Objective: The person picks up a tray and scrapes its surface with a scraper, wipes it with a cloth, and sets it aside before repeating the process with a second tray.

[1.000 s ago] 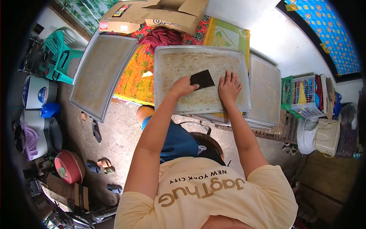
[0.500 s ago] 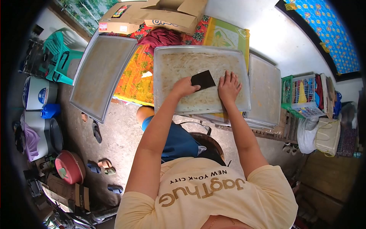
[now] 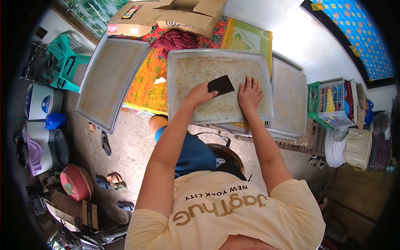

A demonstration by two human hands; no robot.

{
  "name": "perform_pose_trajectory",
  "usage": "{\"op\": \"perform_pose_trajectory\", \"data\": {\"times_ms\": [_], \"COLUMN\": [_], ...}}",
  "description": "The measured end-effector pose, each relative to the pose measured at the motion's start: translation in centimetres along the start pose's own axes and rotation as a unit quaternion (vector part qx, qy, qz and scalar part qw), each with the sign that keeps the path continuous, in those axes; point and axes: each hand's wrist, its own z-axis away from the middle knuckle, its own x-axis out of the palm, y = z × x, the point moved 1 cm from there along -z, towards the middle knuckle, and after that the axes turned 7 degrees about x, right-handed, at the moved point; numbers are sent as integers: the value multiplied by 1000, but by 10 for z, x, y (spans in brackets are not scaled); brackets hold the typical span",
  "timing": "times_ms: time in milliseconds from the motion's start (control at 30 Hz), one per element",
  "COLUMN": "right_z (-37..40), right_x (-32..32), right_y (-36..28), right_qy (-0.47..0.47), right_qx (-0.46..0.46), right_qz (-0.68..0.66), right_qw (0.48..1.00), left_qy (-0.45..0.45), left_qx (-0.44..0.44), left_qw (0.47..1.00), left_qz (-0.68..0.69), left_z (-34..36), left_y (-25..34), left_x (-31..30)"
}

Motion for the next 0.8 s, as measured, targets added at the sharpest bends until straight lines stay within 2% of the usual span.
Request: {"op": "perform_pose_trajectory", "data": {"times_ms": [100,200,300,400,500,600,700,800], "right_z": [-1,0,-1,1,0,0,1,0], "right_x": [-1,-1,1,-1,0,-1,-1,-1], "right_y": [-4,-1,-1,-2,-2,-2,-2,-2], "right_qy": [1,7,20,20,18,17,14,8], "right_qx": [1,-2,-5,-5,-4,-3,-2,1], "right_qz": [-8,5,5,6,5,8,11,14], "right_qw": [1000,1000,1000,1000,1000,1000,1000,1000], "left_qy": [-33,-35,48,54,-12,-39,-34,-49], "left_qx": [26,69,28,24,-136,-91,-29,-8], "left_qw": [999,990,974,950,972,983,986,992], "left_qz": [16,115,218,308,190,152,159,119], "left_z": [8,-1,23,48,69,76,68,67], "left_y": [11,-22,-33,-34,-13,-11,-38,-36], "left_x": [-7,9,-2,-19,-39,-35,-15,-11]}}
